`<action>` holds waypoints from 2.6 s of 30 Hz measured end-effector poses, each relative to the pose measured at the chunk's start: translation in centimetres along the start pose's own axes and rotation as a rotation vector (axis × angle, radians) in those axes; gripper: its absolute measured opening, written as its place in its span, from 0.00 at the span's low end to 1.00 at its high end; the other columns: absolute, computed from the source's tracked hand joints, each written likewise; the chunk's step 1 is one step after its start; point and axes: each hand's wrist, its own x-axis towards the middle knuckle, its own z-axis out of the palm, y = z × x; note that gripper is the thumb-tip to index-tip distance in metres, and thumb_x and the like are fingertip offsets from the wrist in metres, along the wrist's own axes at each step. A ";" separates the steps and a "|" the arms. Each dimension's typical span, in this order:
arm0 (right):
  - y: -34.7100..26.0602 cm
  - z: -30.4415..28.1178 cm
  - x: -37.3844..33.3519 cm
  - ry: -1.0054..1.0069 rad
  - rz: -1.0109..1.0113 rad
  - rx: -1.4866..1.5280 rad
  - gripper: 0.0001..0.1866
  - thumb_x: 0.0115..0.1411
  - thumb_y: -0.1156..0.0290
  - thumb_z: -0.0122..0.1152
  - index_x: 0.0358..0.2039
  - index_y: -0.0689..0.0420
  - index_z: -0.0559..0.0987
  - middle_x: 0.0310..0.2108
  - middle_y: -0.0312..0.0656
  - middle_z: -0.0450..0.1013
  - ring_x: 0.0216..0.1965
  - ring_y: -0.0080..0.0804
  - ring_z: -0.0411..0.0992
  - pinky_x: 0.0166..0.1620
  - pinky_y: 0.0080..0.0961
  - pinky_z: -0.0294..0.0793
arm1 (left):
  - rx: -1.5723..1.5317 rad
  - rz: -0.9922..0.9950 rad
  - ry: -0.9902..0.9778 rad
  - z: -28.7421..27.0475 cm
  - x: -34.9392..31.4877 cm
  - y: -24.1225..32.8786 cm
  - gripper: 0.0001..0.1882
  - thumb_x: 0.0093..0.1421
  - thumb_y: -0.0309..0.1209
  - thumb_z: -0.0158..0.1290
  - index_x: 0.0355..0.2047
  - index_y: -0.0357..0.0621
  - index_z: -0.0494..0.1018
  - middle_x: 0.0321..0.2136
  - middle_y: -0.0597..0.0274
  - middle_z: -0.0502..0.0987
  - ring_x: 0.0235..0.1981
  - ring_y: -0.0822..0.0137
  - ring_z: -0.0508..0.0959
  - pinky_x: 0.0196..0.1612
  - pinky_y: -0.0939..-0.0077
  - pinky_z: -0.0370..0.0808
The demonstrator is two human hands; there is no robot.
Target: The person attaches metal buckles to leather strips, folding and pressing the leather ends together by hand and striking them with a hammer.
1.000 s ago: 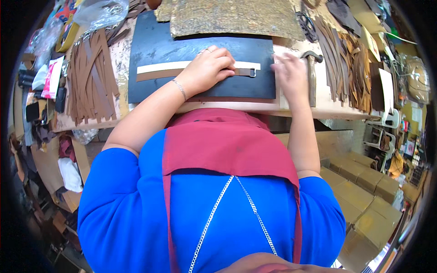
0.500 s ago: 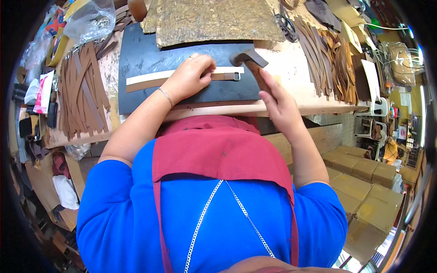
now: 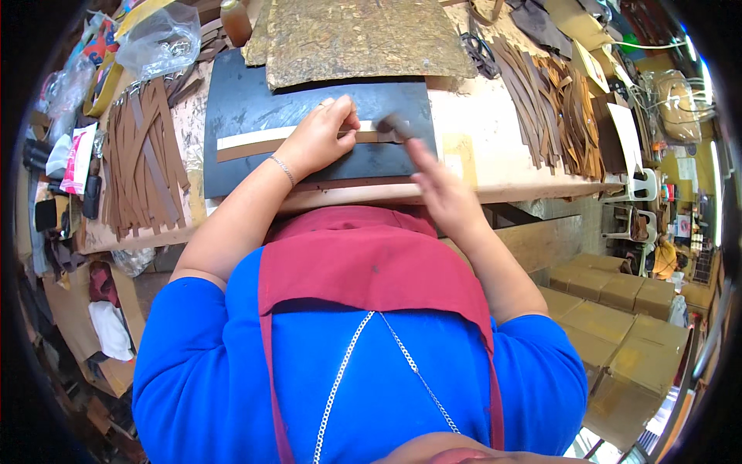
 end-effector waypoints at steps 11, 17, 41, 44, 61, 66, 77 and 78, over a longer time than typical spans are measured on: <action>-2.1 -0.2 1.4 0.293 -0.232 0.143 0.28 0.71 0.73 0.58 0.69 0.57 0.67 0.61 0.54 0.74 0.58 0.46 0.75 0.60 0.32 0.72 | 0.057 0.019 0.024 0.0 -0.3 0.3 0.10 0.55 0.23 0.57 0.35 0.42 0.69 0.31 0.53 0.78 0.40 0.48 0.77 0.45 0.57 0.75; -2.5 -2.3 1.6 -0.029 0.447 0.490 0.28 0.75 0.63 0.51 0.74 0.36 0.62 0.32 0.37 0.74 0.24 0.22 0.73 0.28 0.21 0.75 | 0.078 -0.002 0.018 0.0 -0.2 0.4 0.08 0.56 0.25 0.58 0.34 0.42 0.71 0.32 0.53 0.75 0.39 0.51 0.77 0.44 0.60 0.75; 11.5 -3.3 4.1 0.350 0.391 -0.918 0.21 0.70 0.65 0.50 0.61 0.36 0.76 0.49 0.47 0.71 0.52 0.47 0.70 0.53 0.45 0.73 | 0.486 0.326 0.060 1.0 -0.3 0.3 0.12 0.62 0.46 0.60 0.41 0.57 0.83 0.36 0.65 0.75 0.43 0.59 0.75 0.47 0.64 0.72; 11.6 -3.0 3.8 0.347 0.394 -0.904 0.19 0.68 0.65 0.51 0.58 0.38 0.78 0.47 0.47 0.71 0.52 0.48 0.71 0.51 0.45 0.74 | 0.472 0.293 0.012 1.2 -0.6 0.5 0.13 0.62 0.45 0.60 0.43 0.57 0.82 0.37 0.65 0.75 0.44 0.59 0.75 0.47 0.64 0.72; 11.4 -3.1 4.1 0.385 0.450 -0.832 0.20 0.63 0.67 0.59 0.56 0.37 0.79 0.46 0.46 0.70 0.50 0.47 0.70 0.50 0.45 0.74 | 0.261 -0.006 -0.349 0.6 -1.2 4.7 0.05 0.57 0.30 0.60 0.34 0.46 0.78 0.40 0.55 0.77 0.48 0.50 0.76 0.52 0.56 0.74; 11.6 -3.1 4.9 0.348 0.449 -0.820 0.19 0.63 0.67 0.59 0.55 0.39 0.79 0.47 0.47 0.71 0.51 0.48 0.70 0.50 0.46 0.74 | 0.104 -0.101 -0.450 0.5 0.3 4.6 0.07 0.55 0.25 0.57 0.35 0.44 0.79 0.40 0.51 0.78 0.47 0.47 0.77 0.53 0.56 0.74; 7.7 -5.3 10.4 0.335 0.057 -0.333 0.17 0.62 0.68 0.66 0.52 0.50 0.81 0.56 0.48 0.72 0.58 0.50 0.69 0.60 0.41 0.70 | -0.346 -0.310 -0.567 -5.7 0.0 3.1 0.12 0.72 0.38 0.51 0.50 0.45 0.74 0.34 0.60 0.81 0.36 0.66 0.80 0.41 0.66 0.76; 6.7 -4.9 11.2 0.244 0.001 -0.253 0.17 0.60 0.70 0.68 0.51 0.54 0.81 0.51 0.48 0.75 0.56 0.48 0.71 0.60 0.39 0.70 | -0.350 -0.504 -0.531 -9.1 0.5 4.7 0.13 0.74 0.40 0.49 0.51 0.46 0.74 0.32 0.67 0.79 0.33 0.74 0.78 0.38 0.75 0.75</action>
